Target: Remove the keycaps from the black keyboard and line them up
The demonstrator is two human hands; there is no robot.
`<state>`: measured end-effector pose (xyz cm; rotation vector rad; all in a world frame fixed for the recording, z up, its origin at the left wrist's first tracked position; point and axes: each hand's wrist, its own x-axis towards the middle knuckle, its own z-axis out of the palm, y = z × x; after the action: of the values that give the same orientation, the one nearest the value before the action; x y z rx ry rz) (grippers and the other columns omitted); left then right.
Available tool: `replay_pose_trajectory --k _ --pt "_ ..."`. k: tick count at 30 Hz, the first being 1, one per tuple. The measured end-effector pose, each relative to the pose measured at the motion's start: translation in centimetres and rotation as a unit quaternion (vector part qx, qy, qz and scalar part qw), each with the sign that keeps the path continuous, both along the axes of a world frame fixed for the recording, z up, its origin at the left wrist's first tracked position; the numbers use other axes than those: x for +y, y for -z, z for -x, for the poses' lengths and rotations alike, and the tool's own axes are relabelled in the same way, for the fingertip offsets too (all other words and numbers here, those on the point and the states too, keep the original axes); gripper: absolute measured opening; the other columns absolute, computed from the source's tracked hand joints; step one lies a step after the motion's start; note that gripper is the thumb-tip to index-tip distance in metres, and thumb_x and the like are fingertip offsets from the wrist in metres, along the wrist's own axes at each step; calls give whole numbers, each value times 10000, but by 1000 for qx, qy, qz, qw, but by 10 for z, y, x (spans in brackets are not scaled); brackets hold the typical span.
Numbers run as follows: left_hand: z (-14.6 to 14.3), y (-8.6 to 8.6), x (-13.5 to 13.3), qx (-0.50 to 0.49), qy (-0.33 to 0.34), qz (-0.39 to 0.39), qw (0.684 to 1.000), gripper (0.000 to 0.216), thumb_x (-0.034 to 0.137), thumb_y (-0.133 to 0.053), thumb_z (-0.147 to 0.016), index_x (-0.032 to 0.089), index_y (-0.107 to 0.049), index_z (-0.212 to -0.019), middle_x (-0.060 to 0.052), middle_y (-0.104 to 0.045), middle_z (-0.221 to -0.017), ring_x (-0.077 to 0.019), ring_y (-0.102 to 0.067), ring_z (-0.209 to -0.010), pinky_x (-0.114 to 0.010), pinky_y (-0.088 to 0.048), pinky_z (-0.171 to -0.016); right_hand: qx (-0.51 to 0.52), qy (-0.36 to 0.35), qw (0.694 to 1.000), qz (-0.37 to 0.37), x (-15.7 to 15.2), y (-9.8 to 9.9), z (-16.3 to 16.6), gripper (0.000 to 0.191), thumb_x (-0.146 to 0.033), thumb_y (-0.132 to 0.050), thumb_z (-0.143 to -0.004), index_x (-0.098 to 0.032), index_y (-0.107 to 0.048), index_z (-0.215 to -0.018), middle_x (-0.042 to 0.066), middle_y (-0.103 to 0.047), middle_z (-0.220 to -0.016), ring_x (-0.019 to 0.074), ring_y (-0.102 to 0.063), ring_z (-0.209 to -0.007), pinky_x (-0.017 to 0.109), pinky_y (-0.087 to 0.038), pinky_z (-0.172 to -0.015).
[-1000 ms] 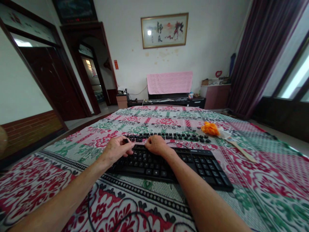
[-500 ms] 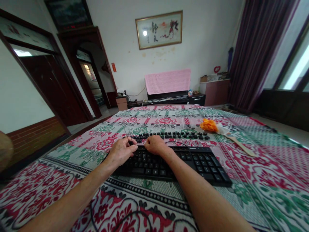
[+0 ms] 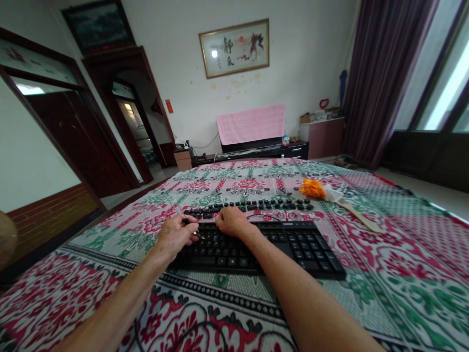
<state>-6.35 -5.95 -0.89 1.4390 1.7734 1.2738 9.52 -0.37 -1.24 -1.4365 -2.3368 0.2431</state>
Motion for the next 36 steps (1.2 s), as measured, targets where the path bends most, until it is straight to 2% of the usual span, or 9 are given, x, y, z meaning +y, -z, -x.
replay_pose_trajectory --k 7,11,13,16,21,28,31,33,36 --pt "-2 -11 -3 -92 -12 74 993 221 185 -601 -599 142 -536 -806 -10 -597 -546 -125 -581 -418 -158 -393 -362 -18 3 1000 -4 1 1 1 273 -283 -427 -741 -167 -665 -677 60 -660 -673 140 -558 -592 219 -309 -517" --pt "-1 -11 -2 -89 -15 90 992 231 189 -594 -616 130 -536 -833 -19 -604 -556 -126 -589 -438 -161 -403 -384 -38 4 999 3 0 -1 1 296 -291 -413 -755 -157 -671 -703 65 -658 -684 136 -552 -585 217 -305 -514" --pt "-2 -11 -2 -45 -14 75 996 216 193 -571 -636 129 -549 -841 -20 -607 -565 -123 -591 -453 -166 -406 -408 -46 5 999 1 1 0 1 309 -295 -402 -763 -155 -673 -715 69 -659 -698 137 -553 -591 218 -305 -517" --pt "-5 -13 -3 103 -8 13 995 186 195 -548 -652 147 -589 -828 -16 -613 -582 -121 -591 -489 -190 -418 -475 -42 5 999 -3 2 2 1 306 -292 -397 -764 -159 -673 -754 70 -664 -732 144 -562 -625 218 -310 -528" --pt "-18 -23 -11 311 -12 -39 950 156 206 -535 -675 172 -629 -794 -34 -629 -653 -162 -600 -646 -248 -422 -629 -40 12 999 2 0 0 1 299 -285 -399 -757 -158 -670 -762 78 -666 -747 147 -561 -625 223 -308 -527" --pt "-36 -30 -23 428 -1 -51 902 221 217 -496 -714 166 -614 -894 -66 -645 -719 -201 -600 -716 -281 -405 -678 -13 3 1000 11 -7 -5 1 277 -264 -416 -747 -153 -666 -709 81 -668 -724 156 -582 -650 219 -341 -560" --pt "-30 -29 -18 413 1 -64 909 214 212 -506 -698 169 -616 -877 -65 -648 -714 -200 -607 -713 -276 -412 -665 -4 7 1000 11 -6 -4 1 272 -266 -420 -742 -154 -665 -708 86 -671 -732 168 -590 -672 224 -351 -567" --pt "-20 -26 -10 354 -3 -45 934 175 217 -524 -672 169 -622 -809 -52 -639 -653 -186 -613 -662 -257 -421 -620 -2 13 1000 11 -5 -2 1 266 -266 -423 -737 -156 -664 -705 87 -670 -729 173 -591 -671 229 -355 -567" --pt "-4 -19 2 239 7 -10 971 194 215 -523 -651 166 -605 -820 -16 -607 -534 -152 -598 -506 -225 -419 -520 5 11 1000 5 -3 -1 1 257 -265 -434 -728 -157 -664 -692 88 -669 -720 178 -592 -664 236 -361 -569"
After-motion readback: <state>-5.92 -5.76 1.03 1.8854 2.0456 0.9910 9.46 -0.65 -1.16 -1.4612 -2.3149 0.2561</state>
